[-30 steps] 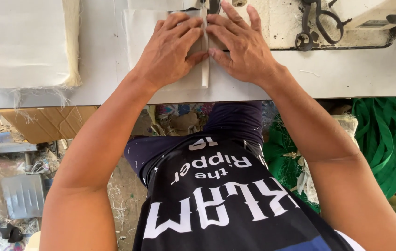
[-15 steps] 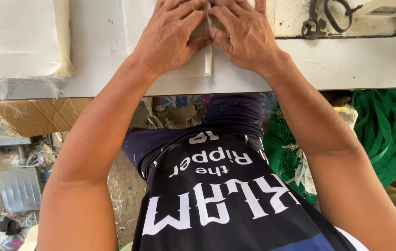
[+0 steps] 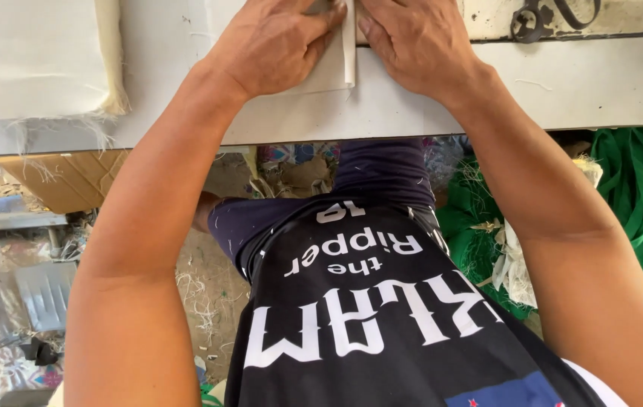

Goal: Folding and sewing small rectangular pieces of white fabric using an industrial sewing machine.

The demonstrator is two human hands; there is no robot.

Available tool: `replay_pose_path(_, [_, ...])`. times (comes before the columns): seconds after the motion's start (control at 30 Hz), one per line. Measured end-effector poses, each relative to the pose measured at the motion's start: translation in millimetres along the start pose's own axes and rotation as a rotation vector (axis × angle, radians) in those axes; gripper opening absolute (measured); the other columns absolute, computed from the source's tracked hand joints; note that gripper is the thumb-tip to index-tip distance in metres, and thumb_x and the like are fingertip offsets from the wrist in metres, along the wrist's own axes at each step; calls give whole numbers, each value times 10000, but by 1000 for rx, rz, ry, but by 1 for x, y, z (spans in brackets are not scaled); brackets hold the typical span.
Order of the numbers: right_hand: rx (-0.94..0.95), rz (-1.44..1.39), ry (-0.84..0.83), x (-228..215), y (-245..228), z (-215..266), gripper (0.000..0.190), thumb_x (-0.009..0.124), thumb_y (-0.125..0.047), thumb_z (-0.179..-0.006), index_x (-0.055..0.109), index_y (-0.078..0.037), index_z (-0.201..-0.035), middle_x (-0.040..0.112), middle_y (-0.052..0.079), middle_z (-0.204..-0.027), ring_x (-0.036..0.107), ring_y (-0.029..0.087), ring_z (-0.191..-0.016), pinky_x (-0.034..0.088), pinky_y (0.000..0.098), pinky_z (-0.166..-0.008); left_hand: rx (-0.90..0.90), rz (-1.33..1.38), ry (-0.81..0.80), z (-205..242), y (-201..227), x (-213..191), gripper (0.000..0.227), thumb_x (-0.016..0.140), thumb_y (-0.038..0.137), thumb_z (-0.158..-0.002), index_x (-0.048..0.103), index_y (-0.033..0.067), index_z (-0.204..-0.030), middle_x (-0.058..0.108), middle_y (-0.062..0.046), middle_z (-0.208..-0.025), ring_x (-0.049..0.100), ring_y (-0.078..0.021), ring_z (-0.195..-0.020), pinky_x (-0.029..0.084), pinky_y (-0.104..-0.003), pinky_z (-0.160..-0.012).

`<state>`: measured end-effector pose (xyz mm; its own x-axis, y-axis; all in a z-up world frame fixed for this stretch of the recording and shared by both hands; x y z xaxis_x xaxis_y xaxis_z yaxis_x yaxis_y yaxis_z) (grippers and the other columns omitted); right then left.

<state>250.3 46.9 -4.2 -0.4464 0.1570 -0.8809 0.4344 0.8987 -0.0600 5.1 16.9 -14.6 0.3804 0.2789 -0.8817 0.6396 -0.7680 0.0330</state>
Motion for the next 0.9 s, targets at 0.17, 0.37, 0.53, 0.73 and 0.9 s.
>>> replay_pose_path(0.17, [120, -127, -213, -5, -17, 23, 418, 570, -169, -1186, 605, 44, -1544, 556, 188, -1581, 375, 407, -1485, 194, 590, -1141, 88, 123, -69, 5, 5, -21, 257, 676, 163, -1104, 796, 41, -1296, 579, -76, -1277, 554, -335, -1167, 481, -465, -998])
replay_pose_path(0.37, [45, -115, -140, -11, -29, 39, 408, 620, -148, -1192, 679, 86, -1520, 611, 187, -1595, 240, 344, -1575, 55, 508, -1265, 112, 98, -99, 5, 6, -25, 299, 643, 206, -1132, 761, 78, -1375, 574, -94, -1323, 529, -347, -1210, 459, -484, -1011])
replay_pose_path(0.53, [80, -164, -170, -17, -37, 43, 428, 588, -154, -1185, 636, 103, -1523, 559, 205, -1605, 232, 364, -1557, 79, 558, -1244, 156, 103, -86, 5, 10, -30, 284, 632, 216, -1138, 766, 103, -1362, 566, -75, -1287, 512, -330, -1181, 438, -466, -964])
replay_pose_path(0.73, [83, -161, -152, -20, -41, 45, 410, 647, -124, -1150, 642, 88, -1501, 563, 195, -1584, 300, 392, -1535, 129, 573, -1237, 209, 212, -44, 6, 13, -33, 135, 772, 209, -1045, 820, 124, -1139, 601, -44, -1238, 532, -327, -1191, 449, -483, -969])
replay_pose_path(0.9, [59, -140, -145, -21, -42, 44, 397, 645, -139, -1148, 667, 80, -1479, 598, 192, -1559, 318, 393, -1532, 140, 570, -1240, 222, 211, -26, 5, 13, -36, 111, 789, 177, -1014, 819, 166, -1120, 605, -48, -1241, 526, -332, -1192, 455, -493, -951])
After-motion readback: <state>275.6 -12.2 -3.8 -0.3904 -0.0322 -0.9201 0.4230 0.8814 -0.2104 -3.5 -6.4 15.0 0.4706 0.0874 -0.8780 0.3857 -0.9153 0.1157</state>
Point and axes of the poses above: each hand's wrist, its own z-axis away from the middle knuckle, its own x-axis out of the palm, y = z × x, the point moved 1 cm from there along -z, towards the middle knuckle
